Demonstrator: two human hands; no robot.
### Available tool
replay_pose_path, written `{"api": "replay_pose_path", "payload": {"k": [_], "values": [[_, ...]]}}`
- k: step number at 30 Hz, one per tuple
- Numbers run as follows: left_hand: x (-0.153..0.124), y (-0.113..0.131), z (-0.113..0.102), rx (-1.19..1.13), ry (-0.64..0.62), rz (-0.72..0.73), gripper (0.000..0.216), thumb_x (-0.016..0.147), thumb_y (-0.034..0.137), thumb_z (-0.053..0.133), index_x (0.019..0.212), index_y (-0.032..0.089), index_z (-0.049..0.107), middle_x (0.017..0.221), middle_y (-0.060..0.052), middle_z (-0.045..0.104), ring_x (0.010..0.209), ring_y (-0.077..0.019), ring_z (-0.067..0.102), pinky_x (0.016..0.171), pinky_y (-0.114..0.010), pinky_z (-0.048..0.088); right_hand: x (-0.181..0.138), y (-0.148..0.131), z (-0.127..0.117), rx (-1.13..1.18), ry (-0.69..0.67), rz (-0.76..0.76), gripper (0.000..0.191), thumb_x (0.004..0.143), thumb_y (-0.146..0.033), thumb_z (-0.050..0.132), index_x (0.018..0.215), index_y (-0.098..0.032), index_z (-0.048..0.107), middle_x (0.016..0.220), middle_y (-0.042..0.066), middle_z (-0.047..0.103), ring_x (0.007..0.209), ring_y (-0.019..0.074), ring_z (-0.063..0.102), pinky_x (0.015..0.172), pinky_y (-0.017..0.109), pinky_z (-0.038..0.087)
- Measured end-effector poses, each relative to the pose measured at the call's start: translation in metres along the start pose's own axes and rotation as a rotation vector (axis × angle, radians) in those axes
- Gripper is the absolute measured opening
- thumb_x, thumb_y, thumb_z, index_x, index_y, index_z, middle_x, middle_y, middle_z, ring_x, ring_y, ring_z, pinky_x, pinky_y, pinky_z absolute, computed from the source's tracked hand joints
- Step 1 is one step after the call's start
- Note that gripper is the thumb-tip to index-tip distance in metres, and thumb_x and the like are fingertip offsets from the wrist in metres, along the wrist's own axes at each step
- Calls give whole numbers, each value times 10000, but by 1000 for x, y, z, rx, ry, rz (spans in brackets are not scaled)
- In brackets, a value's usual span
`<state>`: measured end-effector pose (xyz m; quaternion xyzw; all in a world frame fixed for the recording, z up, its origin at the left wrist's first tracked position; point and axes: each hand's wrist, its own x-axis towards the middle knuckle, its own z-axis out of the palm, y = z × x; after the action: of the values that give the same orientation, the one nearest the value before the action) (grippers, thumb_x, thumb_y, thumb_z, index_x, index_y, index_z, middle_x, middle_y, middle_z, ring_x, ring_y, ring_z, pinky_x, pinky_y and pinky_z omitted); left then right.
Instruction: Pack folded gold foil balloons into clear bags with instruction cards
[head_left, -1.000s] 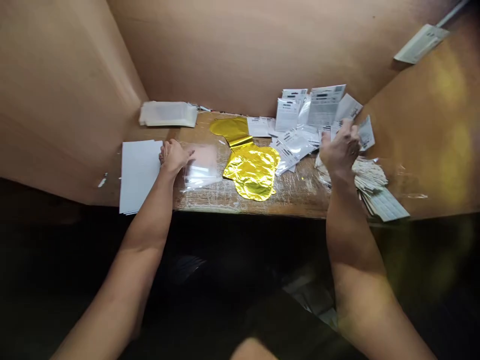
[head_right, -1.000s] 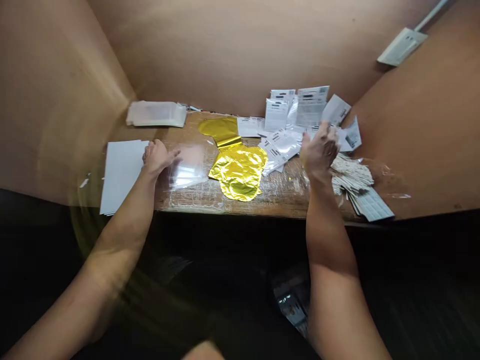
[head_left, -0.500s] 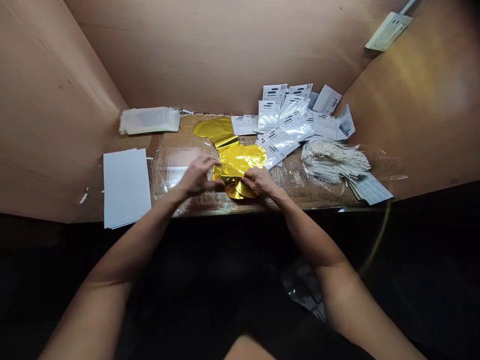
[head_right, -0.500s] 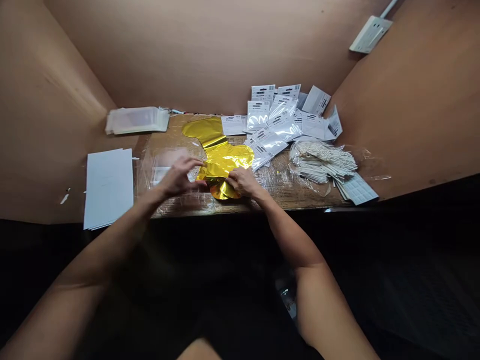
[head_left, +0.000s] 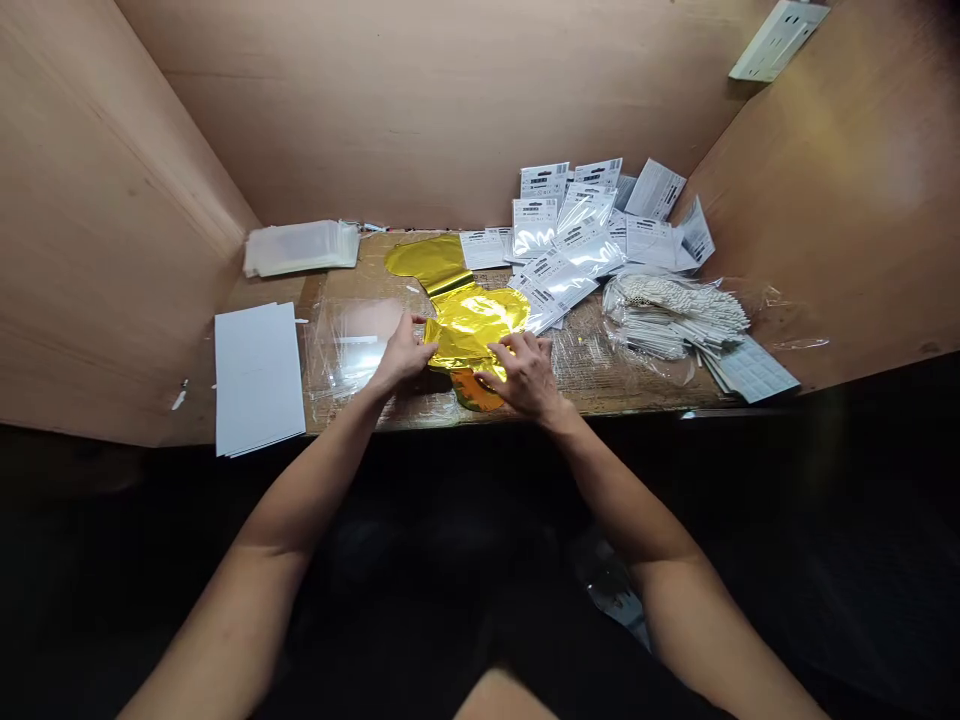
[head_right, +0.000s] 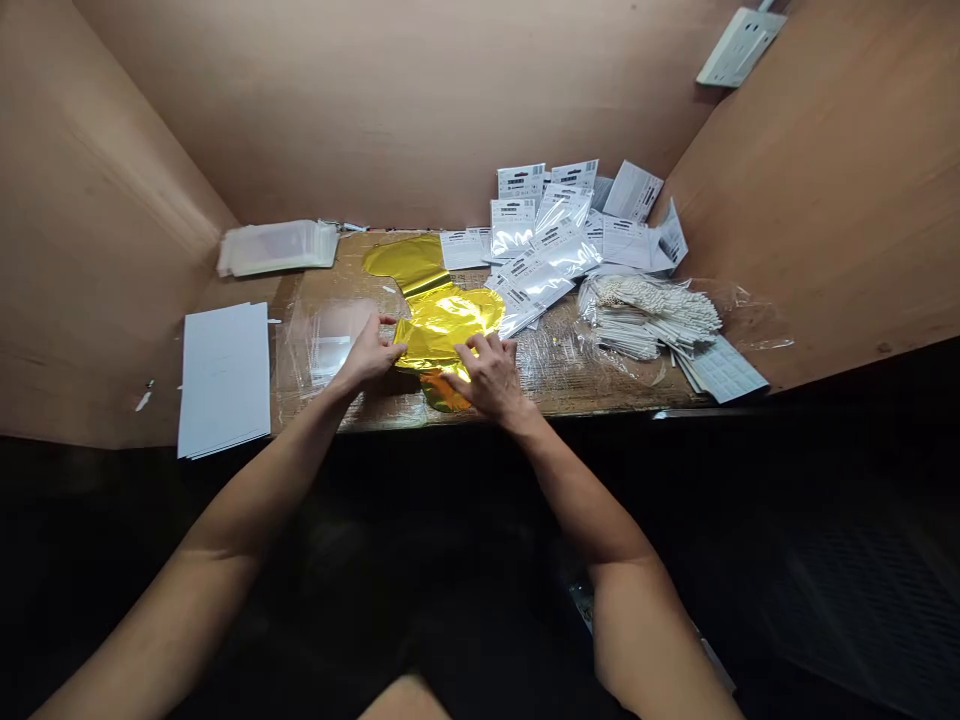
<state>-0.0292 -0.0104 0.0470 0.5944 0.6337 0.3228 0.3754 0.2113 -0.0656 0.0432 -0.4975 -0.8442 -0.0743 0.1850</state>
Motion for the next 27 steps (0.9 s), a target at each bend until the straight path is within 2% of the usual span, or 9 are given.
{"api": "replay_pose_path", "payload": {"k": [3, 6, 7, 9, 11, 13, 17, 23, 27], "values": [[-53, -2, 25, -221, 117, 20, 299, 943, 265, 677, 1214, 198, 570, 718, 28, 627, 562, -138, 562, 571, -246, 433, -25, -41, 13, 32, 109, 8, 459, 1008, -436, 743, 1391, -195, 671, 1357, 185, 662, 1174, 351, 553, 935, 456, 367], [-114, -14, 27, -241, 40, 86, 352, 1013, 487, 650, 1206, 199, 592, 715, 14, 645, 579, -166, 618, 590, -280, 499, -51, -63, 36, 83, 176, -28, 151, 1055, -269, 654, 1174, -213, 729, 1162, 130, 726, 1027, 281, 598, 892, 432, 362], [-130, -21, 22, -156, 40, 178, 422, 1003, 525, 678, 1268, 207, 595, 713, 15, 650, 604, -183, 639, 626, -305, 528, -59, -62, 43, 126, 187, -80, 121, 1072, -236, 615, 1090, -217, 734, 1080, 101, 736, 983, 254, 610, 897, 428, 361], [-147, -35, 6, 98, 115, 476, 604, 868, 554, 853, 1322, 225, 628, 953, -71, 753, 901, -267, 738, 847, -405, 590, -74, -51, 51, 231, 159, -246, 187, 1097, -226, 565, 1010, -231, 730, 1025, 59, 751, 970, 217, 646, 929, 425, 367], [-147, -50, -8, 332, 60, 732, 584, 868, 492, 869, 1356, 245, 665, 1295, -165, 750, 1281, -364, 678, 1091, -518, 520, -85, -35, 52, 295, 66, -387, 233, 1114, -238, 530, 1012, -257, 739, 1106, 43, 779, 1055, 206, 686, 974, 426, 378], [-135, -62, -12, 465, -75, 870, 397, 1007, 344, 701, 1394, 258, 683, 1416, -162, 727, 1415, -352, 622, 1188, -544, 444, -90, -21, 46, 309, -49, -436, 247, 1122, -262, 518, 1051, -282, 754, 1227, 41, 791, 1188, 217, 693, 1021, 436, 388], [-106, -69, 1, 476, -261, 945, 417, 1098, 164, 437, 1398, 250, 714, 1283, -114, 807, 1219, -240, 764, 1145, -469, 502, -96, -10, 34, 301, -131, -343, 222, 1110, -261, 561, 1163, -300, 773, 1355, 57, 783, 1355, 258, 658, 1119, 485, 383], [-82, -55, 12, 377, -394, 1087, 294, 1112, 239, 508, 1212, 264, 783, 1226, -113, 825, 1232, -247, 772, 1117, -447, 576, -116, -6, 35, 177, 17, -88, 277, 1090, -165, 536, 1193, -258, 776, 1417, 113, 758, 1411, 294, 646, 1139, 502, 393], [-73, -48, 15, 350, -476, 1213, 264, 1087, 197, 546, 1171, 272, 784, 1315, -117, 797, 1303, -246, 737, 1143, -436, 570, -124, 5, 41, 158, 73, -100, 280, 1083, -139, 515, 1142, -236, 771, 1436, 125, 747, 1439, 287, 634, 1139, 494, 427]]}}
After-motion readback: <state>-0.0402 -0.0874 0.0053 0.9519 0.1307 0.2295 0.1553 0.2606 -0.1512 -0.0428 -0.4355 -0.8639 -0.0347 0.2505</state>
